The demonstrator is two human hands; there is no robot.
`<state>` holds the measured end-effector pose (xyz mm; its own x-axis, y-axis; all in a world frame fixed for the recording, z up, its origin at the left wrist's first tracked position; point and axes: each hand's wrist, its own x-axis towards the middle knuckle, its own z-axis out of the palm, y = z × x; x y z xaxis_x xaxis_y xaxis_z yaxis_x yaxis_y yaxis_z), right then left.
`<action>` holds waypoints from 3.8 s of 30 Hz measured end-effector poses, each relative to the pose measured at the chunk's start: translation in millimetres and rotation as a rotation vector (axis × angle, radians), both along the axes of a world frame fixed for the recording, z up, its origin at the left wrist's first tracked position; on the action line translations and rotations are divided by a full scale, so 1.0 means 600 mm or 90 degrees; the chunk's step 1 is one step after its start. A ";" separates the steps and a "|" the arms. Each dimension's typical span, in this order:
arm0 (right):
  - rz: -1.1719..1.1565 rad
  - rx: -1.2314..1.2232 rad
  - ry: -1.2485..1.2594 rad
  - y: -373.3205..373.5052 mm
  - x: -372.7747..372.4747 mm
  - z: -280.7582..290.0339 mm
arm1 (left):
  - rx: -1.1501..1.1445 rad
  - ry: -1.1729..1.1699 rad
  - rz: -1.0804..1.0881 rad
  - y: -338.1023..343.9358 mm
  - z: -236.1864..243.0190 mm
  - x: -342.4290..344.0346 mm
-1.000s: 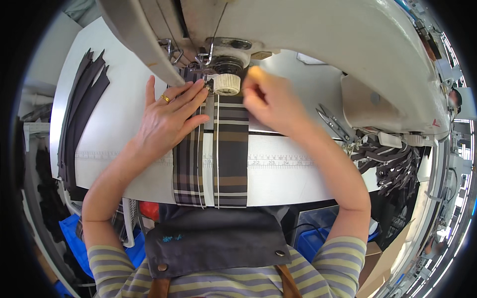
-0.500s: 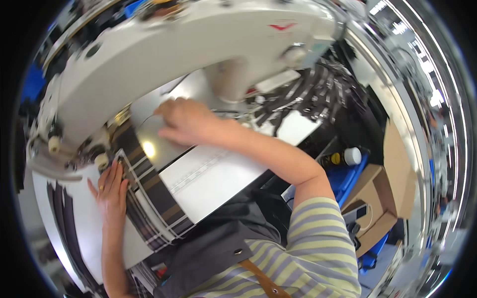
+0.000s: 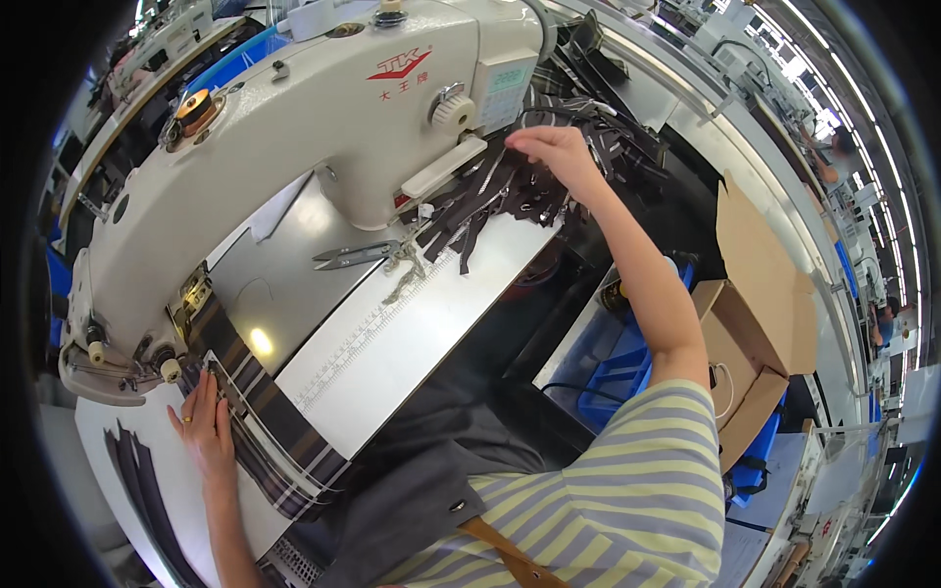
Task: Sewing zippers onto plaid fabric components using an industrial sewing machine.
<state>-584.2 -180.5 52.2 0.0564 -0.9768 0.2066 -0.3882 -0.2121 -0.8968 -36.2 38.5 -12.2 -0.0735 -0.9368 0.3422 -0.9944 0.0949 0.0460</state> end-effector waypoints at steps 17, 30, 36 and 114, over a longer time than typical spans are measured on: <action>0.038 -0.412 0.418 0.063 0.071 -0.042 | 0.006 0.009 -0.029 -0.007 -0.004 0.008; 0.690 -0.369 0.284 0.276 0.370 0.060 | 0.679 0.828 -0.247 0.059 0.162 -0.196; 0.742 -0.528 0.386 0.288 0.435 0.072 | 0.539 0.992 -0.158 0.117 0.125 -0.160; 0.583 -0.383 0.158 0.161 0.612 -0.086 | -0.119 0.175 -0.060 -0.013 0.021 -0.002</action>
